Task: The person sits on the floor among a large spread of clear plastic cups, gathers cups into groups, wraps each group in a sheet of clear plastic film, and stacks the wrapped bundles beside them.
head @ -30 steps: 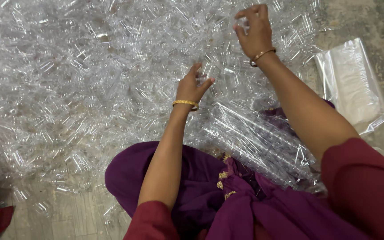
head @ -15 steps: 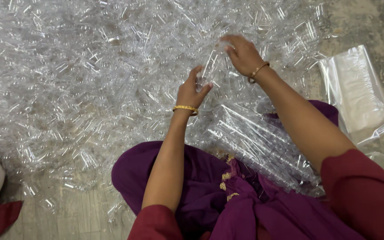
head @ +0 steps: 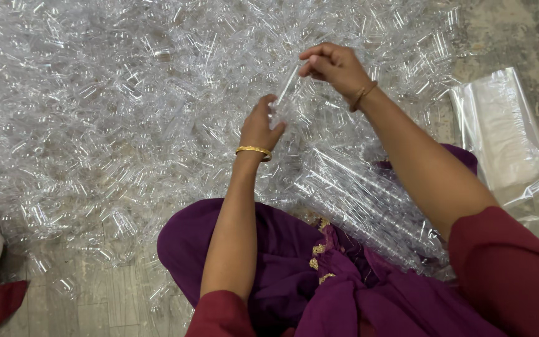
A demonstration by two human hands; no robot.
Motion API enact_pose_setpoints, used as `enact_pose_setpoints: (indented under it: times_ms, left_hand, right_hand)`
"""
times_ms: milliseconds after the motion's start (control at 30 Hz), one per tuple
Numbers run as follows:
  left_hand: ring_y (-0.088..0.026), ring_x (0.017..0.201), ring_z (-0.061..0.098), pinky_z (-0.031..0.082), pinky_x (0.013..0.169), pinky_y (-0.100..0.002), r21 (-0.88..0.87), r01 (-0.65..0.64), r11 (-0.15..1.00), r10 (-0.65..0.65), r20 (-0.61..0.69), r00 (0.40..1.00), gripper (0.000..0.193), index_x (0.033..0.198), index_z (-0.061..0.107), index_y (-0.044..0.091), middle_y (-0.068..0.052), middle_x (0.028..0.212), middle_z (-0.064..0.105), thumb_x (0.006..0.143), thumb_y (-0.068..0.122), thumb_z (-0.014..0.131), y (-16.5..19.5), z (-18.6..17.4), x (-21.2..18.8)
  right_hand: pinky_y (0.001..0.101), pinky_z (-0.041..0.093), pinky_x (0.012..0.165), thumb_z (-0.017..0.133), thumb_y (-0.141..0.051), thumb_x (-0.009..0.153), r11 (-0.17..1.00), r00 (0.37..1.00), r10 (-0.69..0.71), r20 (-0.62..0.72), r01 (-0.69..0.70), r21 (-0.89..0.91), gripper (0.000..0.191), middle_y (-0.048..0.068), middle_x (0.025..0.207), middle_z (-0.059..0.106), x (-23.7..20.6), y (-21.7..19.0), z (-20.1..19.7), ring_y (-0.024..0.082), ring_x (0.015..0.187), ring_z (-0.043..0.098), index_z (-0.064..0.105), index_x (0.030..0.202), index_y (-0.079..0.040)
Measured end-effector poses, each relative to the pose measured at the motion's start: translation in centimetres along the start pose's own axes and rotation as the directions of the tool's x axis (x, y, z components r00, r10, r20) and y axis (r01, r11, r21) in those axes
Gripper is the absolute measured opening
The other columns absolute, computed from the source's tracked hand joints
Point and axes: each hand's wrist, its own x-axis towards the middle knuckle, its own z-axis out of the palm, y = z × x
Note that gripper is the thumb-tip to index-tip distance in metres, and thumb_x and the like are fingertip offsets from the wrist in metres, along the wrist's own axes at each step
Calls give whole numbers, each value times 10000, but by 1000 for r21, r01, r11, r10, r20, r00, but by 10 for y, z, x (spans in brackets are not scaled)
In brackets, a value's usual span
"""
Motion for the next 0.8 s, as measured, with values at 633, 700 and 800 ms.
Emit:
enact_pose_setpoints:
  times_ms: [633,700,800]
  left_hand:
    - [-403,1130,647,523,938,-483,145,53,988,-37,-110,993,644,1307,507,134,-180,1221,681,731,40,779,-6,-61,-9]
    - [-395,1119,647,519,924,-484,146,53,988,-40,-94,995,670,1334,510,140,-184,1218,667,734,50,794,-5,-64,-9]
    - [-359,1125,660,526,940,-463,73,59,996,-46,-166,985,663,1338,526,135,-177,1222,660,739,47,797,-12,-79,-13]
  right_hand:
    - [320,529,861,594,-43,997,952,977,-183,107,203,-230,283,25,1015,771,20,-12,18,121,970,709,646,1275,-52]
    - [318,536,886,563,-71,1032,972,982,-166,86,177,-156,261,49,1090,761,24,-12,22,136,1017,697,662,1272,-57]
    - [316,586,1014,586,-123,1030,954,973,-229,-15,221,-205,237,114,1288,676,43,-3,38,201,1176,666,682,1239,-68]
